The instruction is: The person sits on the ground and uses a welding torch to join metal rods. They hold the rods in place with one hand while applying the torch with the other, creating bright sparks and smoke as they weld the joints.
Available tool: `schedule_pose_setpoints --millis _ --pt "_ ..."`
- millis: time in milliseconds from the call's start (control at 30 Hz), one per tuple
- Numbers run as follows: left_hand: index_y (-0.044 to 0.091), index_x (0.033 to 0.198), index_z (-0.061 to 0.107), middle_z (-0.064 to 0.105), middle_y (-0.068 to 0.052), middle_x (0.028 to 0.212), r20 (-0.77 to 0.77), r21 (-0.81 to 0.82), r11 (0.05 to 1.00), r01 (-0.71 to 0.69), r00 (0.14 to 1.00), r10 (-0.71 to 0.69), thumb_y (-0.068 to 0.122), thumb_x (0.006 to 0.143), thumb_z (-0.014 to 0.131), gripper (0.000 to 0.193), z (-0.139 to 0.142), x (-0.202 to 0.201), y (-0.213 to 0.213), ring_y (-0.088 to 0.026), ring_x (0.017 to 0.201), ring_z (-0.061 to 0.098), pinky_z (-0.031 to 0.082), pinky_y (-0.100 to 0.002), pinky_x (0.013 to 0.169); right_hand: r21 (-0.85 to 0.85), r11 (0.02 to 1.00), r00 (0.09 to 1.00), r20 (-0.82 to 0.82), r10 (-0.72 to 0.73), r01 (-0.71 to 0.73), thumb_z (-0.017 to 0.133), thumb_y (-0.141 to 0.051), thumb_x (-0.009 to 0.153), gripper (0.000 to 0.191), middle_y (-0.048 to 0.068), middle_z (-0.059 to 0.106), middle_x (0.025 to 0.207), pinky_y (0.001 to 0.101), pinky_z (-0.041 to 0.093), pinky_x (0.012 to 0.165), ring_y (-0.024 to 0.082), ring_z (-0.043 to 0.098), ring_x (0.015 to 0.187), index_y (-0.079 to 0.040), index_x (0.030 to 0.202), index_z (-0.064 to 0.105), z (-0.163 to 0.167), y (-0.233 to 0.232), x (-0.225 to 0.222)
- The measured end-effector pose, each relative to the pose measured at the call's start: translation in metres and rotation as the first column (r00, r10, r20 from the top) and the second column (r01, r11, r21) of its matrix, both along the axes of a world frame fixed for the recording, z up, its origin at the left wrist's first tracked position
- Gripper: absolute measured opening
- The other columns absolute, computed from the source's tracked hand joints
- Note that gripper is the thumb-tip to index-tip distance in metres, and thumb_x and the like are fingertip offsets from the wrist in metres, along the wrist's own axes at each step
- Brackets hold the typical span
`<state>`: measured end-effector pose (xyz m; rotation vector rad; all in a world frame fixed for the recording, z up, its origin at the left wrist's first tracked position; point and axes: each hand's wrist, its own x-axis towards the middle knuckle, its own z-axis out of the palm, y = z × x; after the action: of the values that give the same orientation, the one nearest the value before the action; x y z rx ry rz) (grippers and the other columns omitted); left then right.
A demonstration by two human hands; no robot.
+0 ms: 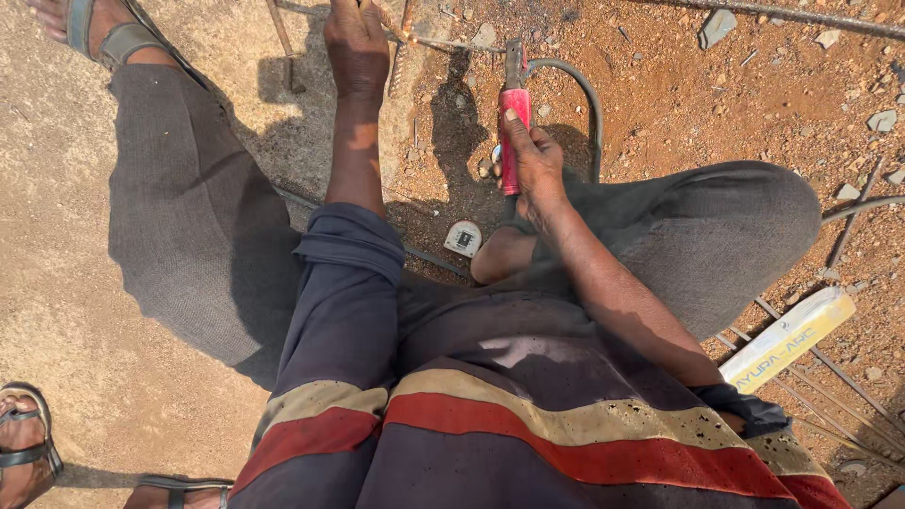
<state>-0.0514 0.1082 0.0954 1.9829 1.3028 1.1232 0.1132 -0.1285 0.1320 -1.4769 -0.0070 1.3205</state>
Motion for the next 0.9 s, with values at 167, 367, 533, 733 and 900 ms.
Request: schedule_pose_setpoints --millis 167,367,533,733,900 --pt "0.005 0.125 0.055 0.068 -0.016 0.093 -0.124 0.113 0.993 -0.022 0.992 0.036 0.017 0.11 0.058 0.019 -0.001 0.0 0.001 -0.035 0.088 0.066 0.055 -0.052 0.083 -0.011 1.0 1.0 0.03 0.002 -0.002 0.077 -0.048 0.091 0.044 0.002 0.061 0.071 0.0278 0.049 0.036 0.011 0.059 0.046 -0.008 0.09 0.06 -0.002 -0.001 0.0" --pt "0.005 0.148 0.039 0.071 -0.011 0.081 0.07 -0.171 0.985 0.006 0.998 0.006 0.009 0.107 0.054 0.043 -0.001 0.004 -0.014 -0.024 0.063 0.069 0.051 -0.042 0.055 0.06 0.998 0.999 0.05 -0.009 0.006 0.079 -0.046 0.095 0.043 0.001 0.062 0.074 0.0266 0.052 0.041 0.01 0.059 0.049 -0.007 0.093 0.062 -0.008 -0.003 -0.001" --pt "0.018 0.139 0.043 0.076 -0.007 0.1 0.156 0.013 1.0 0.005 0.988 -0.007 0.007 0.112 0.054 0.031 -0.004 0.006 -0.024 -0.013 0.063 0.063 0.059 -0.03 0.055 0.054 0.996 0.996 0.06 -0.071 0.068 0.077 -0.046 0.094 0.041 0.003 0.063 0.069 0.0272 0.05 0.036 0.011 0.061 0.046 -0.007 0.091 0.062 0.0 -0.003 0.005" --pt "0.011 0.148 0.049 0.061 -0.002 0.069 -0.037 -0.198 0.971 -0.133 0.991 0.128 0.011 0.117 0.055 0.032 -0.01 -0.01 -0.018 -0.008 0.052 0.055 0.051 -0.026 0.048 0.07 0.984 0.986 0.002 -0.167 0.166 0.078 -0.045 0.093 0.04 0.002 0.062 0.068 0.0273 0.051 0.038 0.012 0.061 0.047 -0.007 0.092 0.065 0.013 -0.002 0.015" --pt "0.002 0.15 0.038 0.064 0.004 0.072 -0.07 -0.073 0.98 -0.185 0.981 0.18 0.01 0.112 0.052 0.041 -0.013 -0.025 -0.018 -0.004 0.058 0.062 0.058 -0.023 0.052 0.051 0.99 0.99 0.037 -0.135 0.133 0.078 -0.047 0.093 0.042 0.001 0.06 0.069 0.0271 0.05 0.038 0.011 0.06 0.047 -0.008 0.09 0.062 0.015 -0.003 0.012"
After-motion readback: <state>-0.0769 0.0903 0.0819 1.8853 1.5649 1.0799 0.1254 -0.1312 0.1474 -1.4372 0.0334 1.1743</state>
